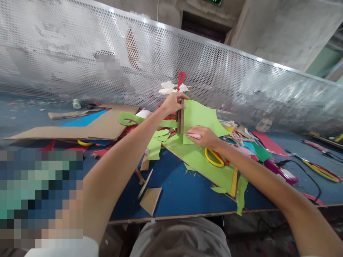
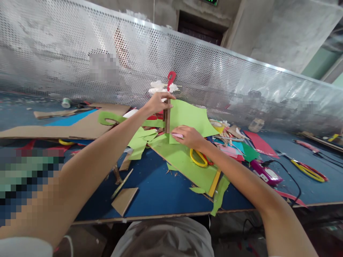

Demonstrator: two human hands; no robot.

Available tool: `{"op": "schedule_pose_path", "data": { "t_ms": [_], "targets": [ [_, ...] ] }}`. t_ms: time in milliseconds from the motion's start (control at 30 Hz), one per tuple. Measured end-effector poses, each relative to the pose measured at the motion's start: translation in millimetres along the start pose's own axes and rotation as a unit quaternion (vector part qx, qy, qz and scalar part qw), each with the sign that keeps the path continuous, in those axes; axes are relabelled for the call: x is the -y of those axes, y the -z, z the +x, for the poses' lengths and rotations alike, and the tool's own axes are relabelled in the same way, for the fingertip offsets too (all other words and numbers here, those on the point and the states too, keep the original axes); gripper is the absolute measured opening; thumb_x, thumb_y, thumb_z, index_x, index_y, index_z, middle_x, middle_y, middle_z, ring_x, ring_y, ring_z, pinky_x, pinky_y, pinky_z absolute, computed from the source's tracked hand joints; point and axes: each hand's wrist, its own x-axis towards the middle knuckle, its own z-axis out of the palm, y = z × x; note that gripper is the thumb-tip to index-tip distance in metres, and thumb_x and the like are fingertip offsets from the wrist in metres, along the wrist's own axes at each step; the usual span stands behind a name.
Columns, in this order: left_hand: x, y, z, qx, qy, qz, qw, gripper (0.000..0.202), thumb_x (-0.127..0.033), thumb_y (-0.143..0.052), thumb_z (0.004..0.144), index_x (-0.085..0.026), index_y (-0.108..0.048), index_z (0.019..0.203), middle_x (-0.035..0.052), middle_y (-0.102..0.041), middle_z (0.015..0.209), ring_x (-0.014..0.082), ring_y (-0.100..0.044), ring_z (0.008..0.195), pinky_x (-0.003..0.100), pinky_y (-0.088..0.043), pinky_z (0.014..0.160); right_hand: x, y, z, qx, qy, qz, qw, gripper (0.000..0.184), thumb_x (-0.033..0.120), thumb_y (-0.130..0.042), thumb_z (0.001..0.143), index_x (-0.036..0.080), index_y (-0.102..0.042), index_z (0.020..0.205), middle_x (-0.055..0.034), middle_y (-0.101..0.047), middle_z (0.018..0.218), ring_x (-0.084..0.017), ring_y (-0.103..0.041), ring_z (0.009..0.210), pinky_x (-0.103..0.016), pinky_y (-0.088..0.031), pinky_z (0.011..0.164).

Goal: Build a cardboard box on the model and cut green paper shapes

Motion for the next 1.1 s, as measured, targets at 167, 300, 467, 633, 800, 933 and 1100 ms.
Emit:
{"op": "schedule_pose_path", "data": {
  "t_ms": [167,300,467,633,800,933,1100],
  "targets": [
    [-2.3,0.2,-0.9,-0.001,0.003,0.0,1.0,0.036,-0.013,-0.081,0.072,-0.019,-0.081,0.108,0.008,-0.08,0.116,0.0253,-0.071,0.112,0.042,-0.052,0.108,-1.3,-1.0,-0.4,-0.003,-0.001,-0.006,1.0,0.024,0.034,-0.058,0.107,0.021,-0.077,0.114,-0.0086,-0.083,0.113,-0.026,-0.077,0.107,-0.043,-0.06,0.099],
    [-4.2,0.5,-2.0,-0.002,0.004,0.0,1.0,0.034,-0.013,-0.08,0.073,-0.018,-0.081,0.107,0.008,-0.081,0.116,0.0249,-0.071,0.111,0.041,-0.053,0.105,-1.5,-0.8,-3.0,-0.017,-0.004,-0.017,1.0,0.02,0.028,-0.061,0.103,0.021,-0.077,0.113,-0.008,-0.083,0.11,-0.024,-0.078,0.099,-0.04,-0.061,0.093],
    [-2.9,0.2,-2.0,-0.001,0.0,-0.002,1.0,0.036,-0.014,-0.08,0.073,-0.018,-0.08,0.109,0.0079,-0.081,0.118,0.0237,-0.071,0.113,0.04,-0.051,0.108,-0.7,0.3,-3.9,-0.026,-0.007,-0.02,0.999,0.019,0.025,-0.063,0.101,0.022,-0.076,0.113,-0.0066,-0.083,0.109,-0.023,-0.078,0.095,-0.038,-0.061,0.09],
    [-1.3,-0.4,-1.3,-0.002,-0.002,-0.008,1.0,0.035,-0.014,-0.08,0.072,-0.019,-0.08,0.108,0.0079,-0.081,0.116,0.024,-0.071,0.113,0.041,-0.052,0.109,-1.2,0.8,-2.1,-0.004,0.004,-0.016,1.0,0.02,0.031,-0.061,0.105,0.022,-0.077,0.114,-0.0072,-0.083,0.112,-0.026,-0.078,0.104,-0.042,-0.061,0.095],
    [-2.3,-0.5,-1.6,-0.002,0.002,-0.012,1.0,0.036,-0.012,-0.081,0.072,-0.019,-0.08,0.108,0.0073,-0.08,0.117,0.0236,-0.071,0.112,0.042,-0.05,0.11,-1.1,1.5,-3.1,-0.021,-0.002,-0.019,1.0,0.018,0.025,-0.063,0.101,0.021,-0.076,0.112,-0.0076,-0.083,0.107,-0.025,-0.078,0.098,-0.041,-0.061,0.092],
    [-3.7,-0.3,-1.9,0.004,0.004,-0.022,1.0,0.035,-0.012,-0.081,0.073,-0.018,-0.08,0.107,0.0075,-0.08,0.115,0.0241,-0.07,0.112,0.042,-0.051,0.109,-0.5,1.9,-1.9,-0.005,0.003,-0.017,1.0,0.018,0.027,-0.061,0.103,0.022,-0.076,0.111,-0.0074,-0.083,0.11,-0.025,-0.077,0.102,-0.041,-0.061,0.094],
    [-6.1,0.7,-2.2,0.003,0.013,-0.008,1.0,0.033,-0.013,-0.081,0.072,-0.018,-0.081,0.105,0.0073,-0.08,0.114,0.0237,-0.071,0.108,0.04,-0.053,0.104,1.3,3.6,-1.5,0.002,-0.006,-0.014,1.0,0.019,0.028,-0.06,0.103,0.022,-0.076,0.111,-0.0082,-0.083,0.11,-0.026,-0.077,0.104,-0.042,-0.06,0.096]
  ]
}}
